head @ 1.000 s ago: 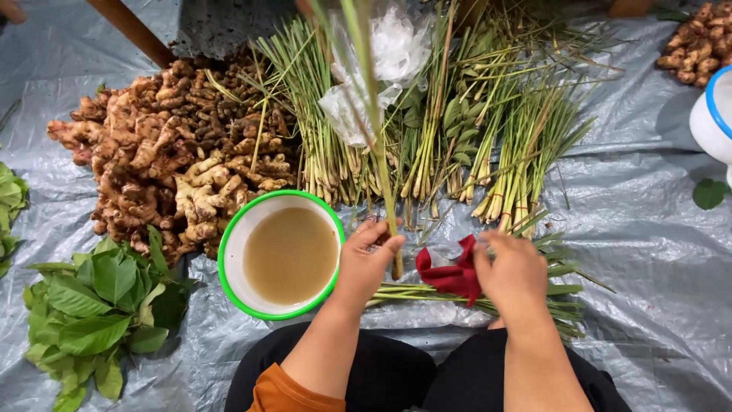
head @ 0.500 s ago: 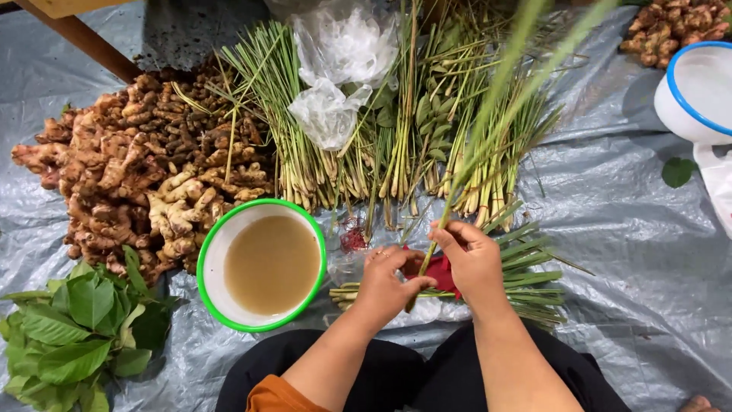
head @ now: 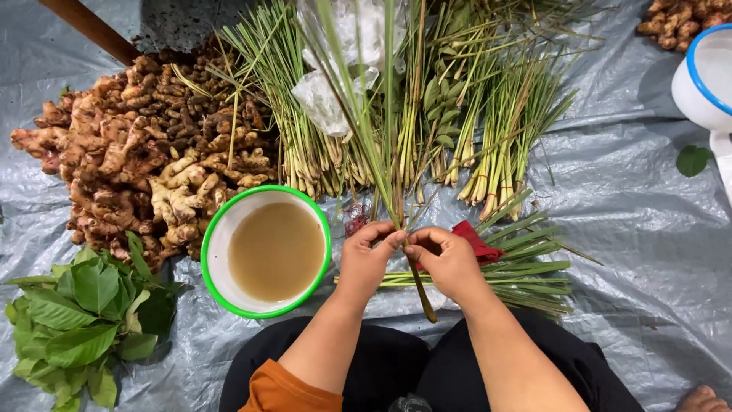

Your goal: Cleaning and trimming lemongrass stalks using a cloth and a small knife on a processing floor.

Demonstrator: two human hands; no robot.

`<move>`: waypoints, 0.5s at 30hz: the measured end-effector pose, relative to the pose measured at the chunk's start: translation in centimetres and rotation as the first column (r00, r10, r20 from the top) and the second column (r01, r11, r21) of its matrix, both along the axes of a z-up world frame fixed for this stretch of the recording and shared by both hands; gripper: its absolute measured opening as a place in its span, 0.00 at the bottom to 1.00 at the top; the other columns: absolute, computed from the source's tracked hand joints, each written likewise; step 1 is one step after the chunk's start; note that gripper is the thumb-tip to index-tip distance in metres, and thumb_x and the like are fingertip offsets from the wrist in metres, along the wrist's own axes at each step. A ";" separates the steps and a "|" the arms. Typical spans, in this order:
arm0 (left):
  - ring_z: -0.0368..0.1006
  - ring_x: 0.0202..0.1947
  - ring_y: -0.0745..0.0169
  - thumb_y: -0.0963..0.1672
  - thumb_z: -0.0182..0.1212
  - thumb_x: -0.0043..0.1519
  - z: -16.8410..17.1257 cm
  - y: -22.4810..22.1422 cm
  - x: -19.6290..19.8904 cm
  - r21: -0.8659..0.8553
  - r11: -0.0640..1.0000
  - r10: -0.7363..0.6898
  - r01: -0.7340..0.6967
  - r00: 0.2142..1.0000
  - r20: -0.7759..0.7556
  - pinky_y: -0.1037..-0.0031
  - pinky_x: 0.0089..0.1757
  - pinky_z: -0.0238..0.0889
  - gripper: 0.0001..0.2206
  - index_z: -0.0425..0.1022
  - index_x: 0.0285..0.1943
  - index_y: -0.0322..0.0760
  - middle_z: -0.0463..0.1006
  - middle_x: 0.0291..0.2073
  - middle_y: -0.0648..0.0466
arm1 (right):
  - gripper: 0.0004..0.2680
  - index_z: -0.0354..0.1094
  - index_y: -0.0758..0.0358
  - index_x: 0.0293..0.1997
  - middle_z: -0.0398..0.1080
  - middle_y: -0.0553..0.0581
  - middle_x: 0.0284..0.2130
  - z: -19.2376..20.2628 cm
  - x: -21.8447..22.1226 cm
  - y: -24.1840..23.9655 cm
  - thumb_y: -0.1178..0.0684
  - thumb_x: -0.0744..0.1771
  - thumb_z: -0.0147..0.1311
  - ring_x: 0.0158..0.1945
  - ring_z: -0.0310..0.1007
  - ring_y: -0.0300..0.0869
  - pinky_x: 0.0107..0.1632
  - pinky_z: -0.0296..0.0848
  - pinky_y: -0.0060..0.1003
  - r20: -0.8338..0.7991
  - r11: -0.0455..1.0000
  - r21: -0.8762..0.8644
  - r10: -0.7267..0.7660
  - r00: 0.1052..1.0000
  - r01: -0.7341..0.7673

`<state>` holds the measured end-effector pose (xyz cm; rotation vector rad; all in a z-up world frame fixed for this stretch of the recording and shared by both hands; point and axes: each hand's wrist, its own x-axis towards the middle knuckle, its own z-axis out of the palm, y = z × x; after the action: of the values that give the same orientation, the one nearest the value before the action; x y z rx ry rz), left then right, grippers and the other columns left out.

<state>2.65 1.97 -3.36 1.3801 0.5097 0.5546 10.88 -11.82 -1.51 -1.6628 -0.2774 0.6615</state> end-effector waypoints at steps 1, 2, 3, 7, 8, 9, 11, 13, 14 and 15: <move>0.76 0.32 0.70 0.40 0.75 0.57 0.2 0.0 -0.1 0.028 1.000 0.009 -0.009 1.000 -0.008 0.72 0.42 0.72 0.06 0.85 0.41 0.32 0.81 0.29 0.52 | 0.06 0.80 0.63 0.40 0.80 0.57 0.26 -0.1 0.0 0.0 0.60 0.62 0.67 0.31 0.76 0.37 0.38 0.77 0.33 0.003 1.000 0.003 -0.005 1.000 0.005; 0.77 0.34 0.70 0.40 0.75 0.57 0.4 0.0 -0.2 0.057 0.998 0.018 -0.017 1.000 -0.014 0.72 0.42 0.72 0.06 0.85 0.41 0.33 0.82 0.30 0.52 | 0.05 0.79 0.63 0.40 0.79 0.57 0.25 -0.2 0.0 0.1 0.60 0.63 0.67 0.30 0.76 0.38 0.38 0.77 0.32 0.008 1.000 0.007 -0.011 1.000 0.011; 0.77 0.34 0.70 0.40 0.75 0.57 0.4 -0.1 -0.2 0.055 0.998 0.017 -0.016 1.000 -0.015 0.72 0.42 0.72 0.06 0.85 0.41 0.33 0.82 0.30 0.52 | 0.05 0.79 0.63 0.40 0.79 0.57 0.25 -0.5 0.0 0.1 0.60 0.63 0.67 0.30 0.76 0.38 0.38 0.77 0.32 0.007 1.000 0.006 -0.011 1.000 0.011; 0.73 0.35 0.70 0.39 0.75 0.56 1.1 -0.4 0.0 0.012 0.996 0.088 -0.088 0.996 -0.022 0.72 0.40 0.73 0.07 0.84 0.39 0.27 0.80 0.30 0.49 | 0.05 0.79 0.63 0.39 0.78 0.55 0.25 -1.0 0.2 0.1 0.59 0.63 0.67 0.29 0.73 0.36 0.36 0.75 0.30 -0.024 0.998 0.030 -0.063 0.998 0.064; 0.73 0.35 0.69 0.39 0.75 0.57 1.3 -0.5 0.0 0.010 0.995 0.096 -0.096 0.995 -0.017 0.71 0.40 0.73 0.08 0.84 0.39 0.26 0.80 0.30 0.47 | 0.04 0.78 0.62 0.39 0.78 0.54 0.25 -1.0 0.1 0.0 0.59 0.64 0.66 0.29 0.73 0.35 0.36 0.75 0.29 -0.037 0.996 0.043 -0.080 0.996 0.081; 0.73 0.35 0.69 0.39 0.75 0.57 1.9 -0.6 0.0 0.009 0.995 0.097 -0.097 0.995 -0.018 0.71 0.40 0.73 0.08 0.84 0.39 0.26 0.80 0.30 0.47 | 0.04 0.78 0.62 0.39 0.78 0.54 0.25 -1.0 0.2 0.0 0.59 0.64 0.66 0.29 0.73 0.35 0.36 0.75 0.29 -0.038 0.996 0.042 -0.079 0.996 0.080; 0.75 0.36 0.67 0.39 0.71 0.60 3.0 -0.7 0.2 0.016 0.995 0.101 -0.102 0.995 0.010 0.69 0.42 0.74 0.07 0.84 0.43 0.25 0.83 0.34 0.45 | 0.01 0.76 0.62 0.39 0.73 0.54 0.24 -0.9 0.2 0.0 0.60 0.66 0.62 0.29 0.69 0.35 0.35 0.72 0.29 -0.057 0.984 0.106 -0.136 0.989 0.141; 0.76 0.37 0.66 0.40 0.70 0.61 2.9 -0.3 0.1 0.002 0.996 0.092 -0.092 0.996 0.003 0.69 0.42 0.74 0.07 0.84 0.44 0.26 0.84 0.36 0.45 | 0.01 0.75 0.62 0.39 0.73 0.54 0.25 -0.5 0.4 0.0 0.59 0.66 0.62 0.31 0.69 0.35 0.37 0.71 0.29 -0.048 0.981 0.119 -0.147 0.988 0.151; 0.77 0.38 0.66 0.40 0.68 0.63 2.8 -0.1 0.1 -0.012 0.996 0.083 -0.083 0.997 -0.004 0.70 0.43 0.75 0.07 0.84 0.45 0.28 0.84 0.38 0.45 | 0.01 0.75 0.62 0.39 0.73 0.53 0.27 -0.3 0.4 0.0 0.59 0.67 0.61 0.33 0.68 0.35 0.38 0.70 0.29 -0.039 0.978 0.132 -0.157 0.987 0.161; 0.77 0.38 0.66 0.40 0.68 0.63 2.7 -0.1 0.0 -0.012 0.997 0.082 -0.082 0.997 -0.006 0.70 0.43 0.75 0.07 0.84 0.45 0.28 0.84 0.38 0.45 | 0.01 0.75 0.62 0.39 0.73 0.53 0.27 0.1 0.4 0.1 0.59 0.67 0.61 0.33 0.68 0.35 0.38 0.70 0.29 -0.041 0.978 0.131 -0.158 0.987 0.162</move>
<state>2.69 1.88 -0.68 1.3536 0.5749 0.6132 11.26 -11.77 -1.39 -1.5275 -0.1603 0.5344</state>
